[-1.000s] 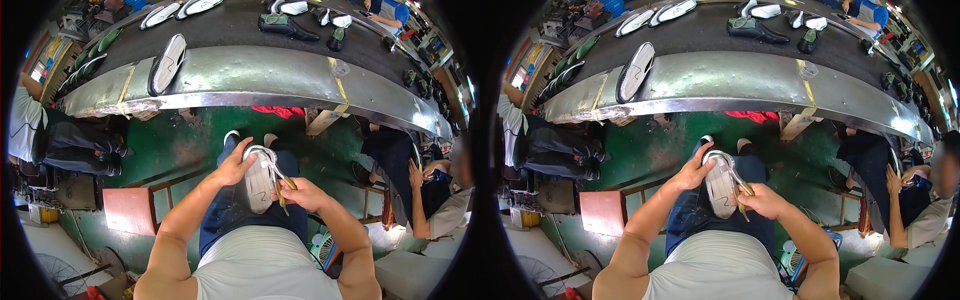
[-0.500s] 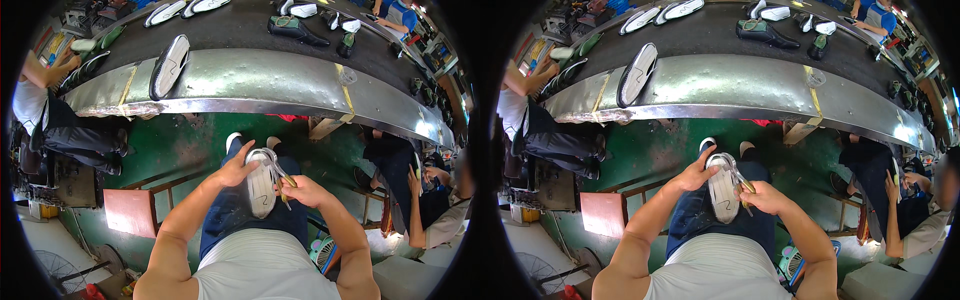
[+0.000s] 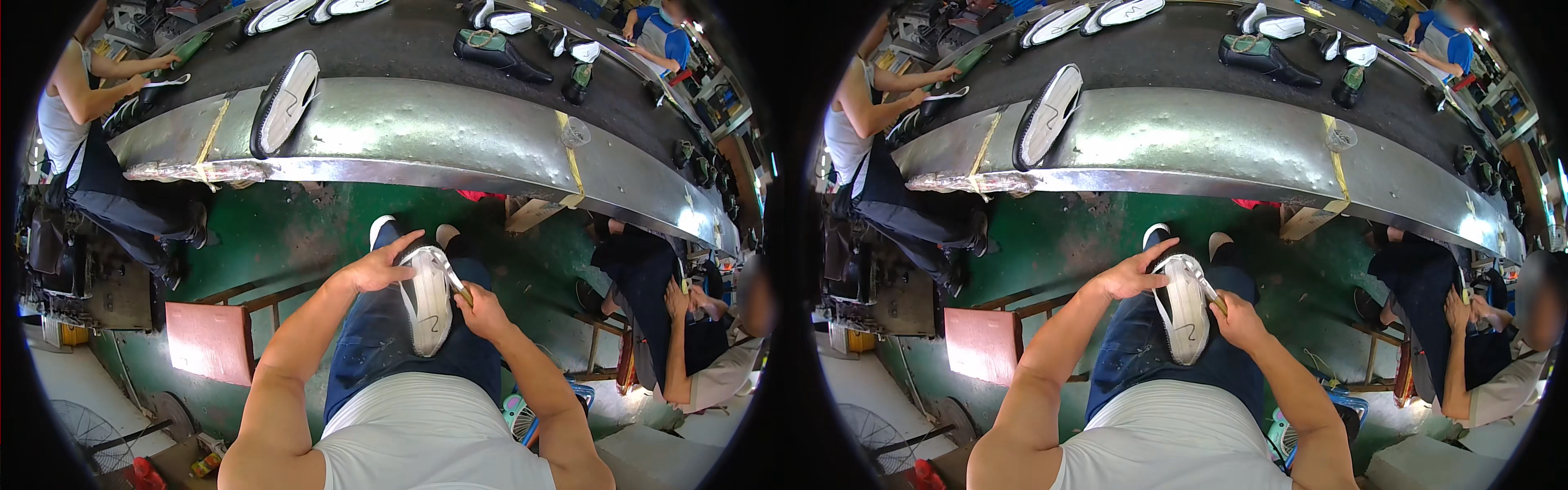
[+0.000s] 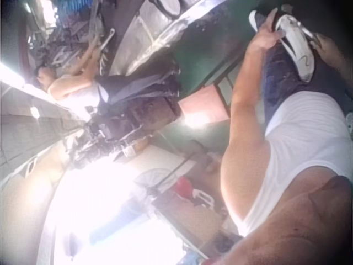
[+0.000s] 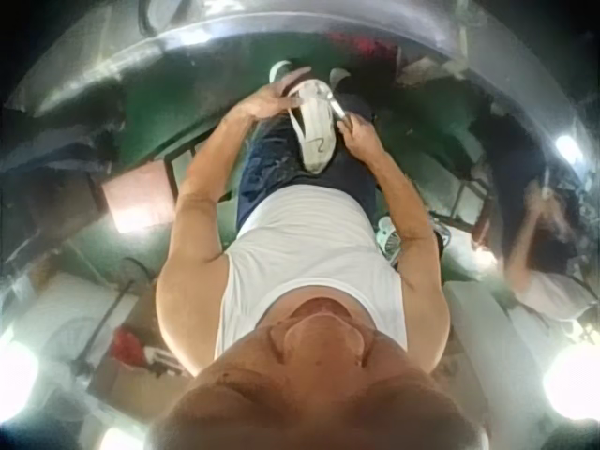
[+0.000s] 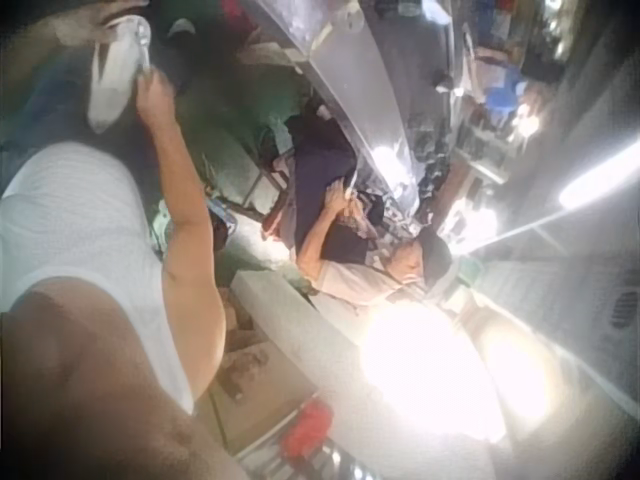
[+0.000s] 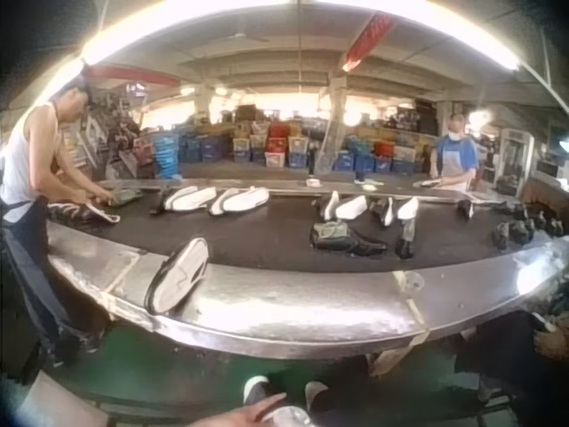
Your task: The person assembles shoe uppers and shoe soles by hand on a factory production line, using pliers and a scraper to apply adhesive and join the parts.
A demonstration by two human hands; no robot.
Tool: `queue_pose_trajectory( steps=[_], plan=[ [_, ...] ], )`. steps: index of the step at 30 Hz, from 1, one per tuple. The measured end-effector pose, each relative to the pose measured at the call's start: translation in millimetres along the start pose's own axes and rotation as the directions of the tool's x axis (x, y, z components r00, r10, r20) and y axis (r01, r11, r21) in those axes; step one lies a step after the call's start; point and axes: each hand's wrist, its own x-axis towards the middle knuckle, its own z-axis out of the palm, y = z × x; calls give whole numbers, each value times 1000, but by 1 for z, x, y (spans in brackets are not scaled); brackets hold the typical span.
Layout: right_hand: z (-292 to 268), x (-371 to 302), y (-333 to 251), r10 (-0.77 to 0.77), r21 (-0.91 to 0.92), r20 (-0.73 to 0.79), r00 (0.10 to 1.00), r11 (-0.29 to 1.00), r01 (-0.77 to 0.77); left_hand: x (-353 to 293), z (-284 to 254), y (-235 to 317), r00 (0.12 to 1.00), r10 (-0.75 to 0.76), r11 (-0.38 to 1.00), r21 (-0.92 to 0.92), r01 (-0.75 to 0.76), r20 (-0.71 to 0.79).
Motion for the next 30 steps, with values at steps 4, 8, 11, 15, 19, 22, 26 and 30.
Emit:
queue_pose_trajectory(
  steps=[4,8,11,15,19,22,26,30],
  plan=[
    [-19,-12,-35,11,-143,48,999,990,-4,-7,7,-3,999,36,994,-107,-36,-8],
    [-31,-12,-63,214,-359,187,959,923,-136,7,27,-20,956,-3,981,-184,-53,-294],
    [-31,-9,-62,187,-400,182,965,911,-101,18,34,-26,901,39,998,-21,-54,-432],
    [-63,-2,-50,399,102,538,742,844,-527,15,29,-25,897,54,998,5,-58,-439],
    [-67,1,-95,200,283,209,957,925,-254,8,28,-18,902,114,993,84,-87,-417],
    [-32,25,-79,-117,-18,-179,977,993,115,13,27,-17,924,103,993,90,-74,-369],
    [-57,51,-88,282,-180,318,905,955,-235,9,16,-13,937,-115,991,33,133,-329],
    [-32,33,-80,35,-108,11,999,994,-33,5,19,-18,965,25,997,74,-6,-259]
  ],
)
